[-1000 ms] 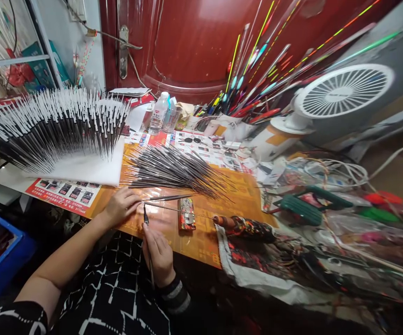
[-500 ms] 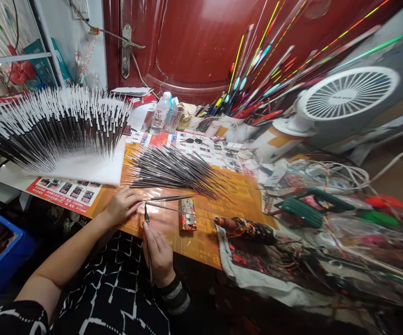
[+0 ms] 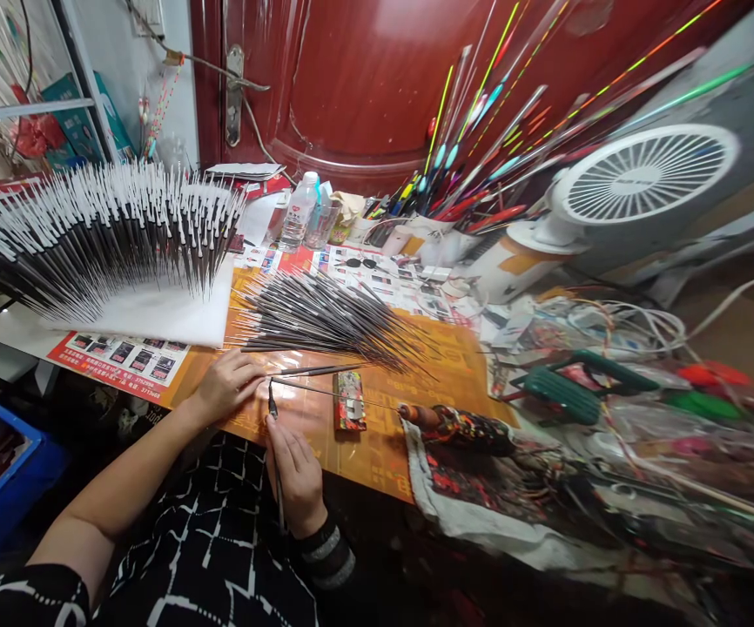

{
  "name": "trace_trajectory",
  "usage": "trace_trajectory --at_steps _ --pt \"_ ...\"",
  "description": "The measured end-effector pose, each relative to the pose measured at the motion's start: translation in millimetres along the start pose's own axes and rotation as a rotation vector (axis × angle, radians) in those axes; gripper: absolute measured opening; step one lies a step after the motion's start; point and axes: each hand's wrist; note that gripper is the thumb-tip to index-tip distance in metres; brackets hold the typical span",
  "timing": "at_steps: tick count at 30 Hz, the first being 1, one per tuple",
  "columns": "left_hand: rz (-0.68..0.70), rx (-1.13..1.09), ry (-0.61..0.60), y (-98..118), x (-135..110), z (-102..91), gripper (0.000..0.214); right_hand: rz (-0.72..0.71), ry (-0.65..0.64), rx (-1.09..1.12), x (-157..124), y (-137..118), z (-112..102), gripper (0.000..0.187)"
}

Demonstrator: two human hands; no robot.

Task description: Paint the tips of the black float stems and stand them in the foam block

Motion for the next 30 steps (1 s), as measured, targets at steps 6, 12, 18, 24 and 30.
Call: trace_trajectory --at_steps 6,12,18,24,30 --pt "0.063 -0.008 0.063 1 3 -2.5 0.018 0.013 0.065 0.09 2 5 -17 0.062" --pt "0.076 -0.016 0.073 0 6 -6.1 0.014 0.118 0.18 -0.031 -9 30 -57 0.055" --pt "0.093 -0.014 0.082 -3 8 -7.4 0.011 0.131 0.181 -0.109 -15 39 -65 0.059" --pt "0.109 0.015 0.082 -3 10 -8.7 0.011 0.1 0.198 -0.127 -14 42 -55 0.063" --pt "0.101 0.016 0.074 -2 11 -8.8 0.012 0.073 0.212 -0.143 -13 43 -53 0.067"
Point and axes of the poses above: each hand's wrist, its own x-axis towards the middle knuckle, its own z-axis out of the palm, y = z × x, and after that the axes turned 8 degrees about y, right-handed
